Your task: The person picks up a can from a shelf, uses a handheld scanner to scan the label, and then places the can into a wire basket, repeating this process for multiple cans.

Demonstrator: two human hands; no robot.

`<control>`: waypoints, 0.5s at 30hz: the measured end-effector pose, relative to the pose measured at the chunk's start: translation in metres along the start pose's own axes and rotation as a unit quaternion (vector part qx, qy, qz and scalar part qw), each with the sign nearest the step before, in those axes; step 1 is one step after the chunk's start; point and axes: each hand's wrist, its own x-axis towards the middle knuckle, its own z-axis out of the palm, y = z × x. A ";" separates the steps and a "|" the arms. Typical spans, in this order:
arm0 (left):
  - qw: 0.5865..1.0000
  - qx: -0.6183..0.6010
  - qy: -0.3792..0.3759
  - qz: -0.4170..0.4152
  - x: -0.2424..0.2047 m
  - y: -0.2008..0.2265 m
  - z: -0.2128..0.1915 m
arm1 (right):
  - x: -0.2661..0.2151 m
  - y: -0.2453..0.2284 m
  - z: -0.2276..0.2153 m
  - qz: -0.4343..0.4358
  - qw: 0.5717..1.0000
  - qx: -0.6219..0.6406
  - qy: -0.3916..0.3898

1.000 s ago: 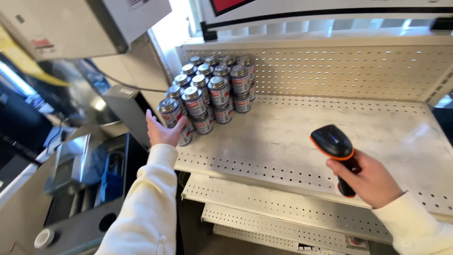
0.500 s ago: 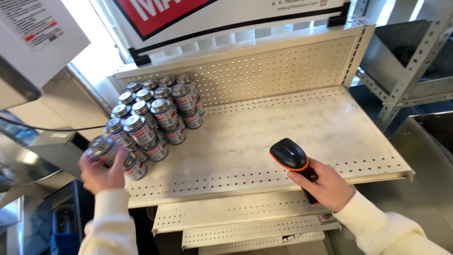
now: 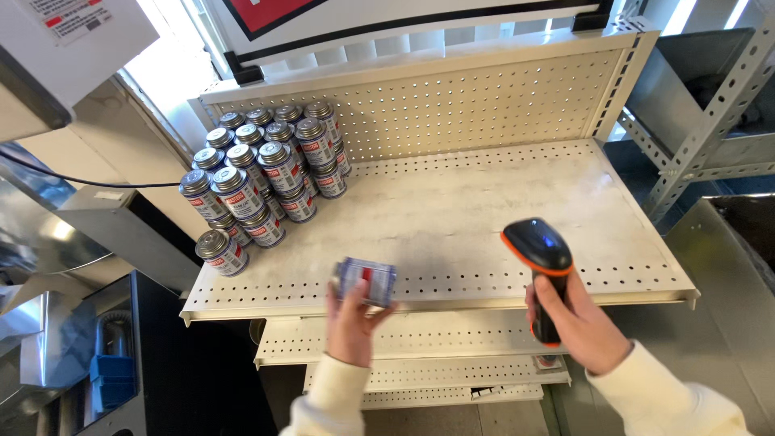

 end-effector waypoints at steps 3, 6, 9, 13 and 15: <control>0.997 -0.044 -0.050 -0.049 -0.007 -0.025 0.016 | -0.008 0.024 -0.007 0.013 1.000 0.001 -0.008; 0.992 -0.065 -0.071 -0.084 -0.008 -0.037 0.026 | -0.021 0.034 -0.004 0.054 0.998 0.005 -0.031; 0.990 -0.042 -0.093 -0.098 -0.007 -0.044 0.038 | -0.031 0.041 -0.002 0.007 0.999 -0.012 -0.050; 0.988 -0.076 -0.089 -0.098 -0.002 -0.053 0.052 | -0.043 0.012 0.006 0.075 0.997 -0.002 -0.021; 0.988 -0.082 -0.080 -0.104 -0.006 -0.051 0.060 | -0.044 0.011 0.009 0.072 0.997 0.010 -0.015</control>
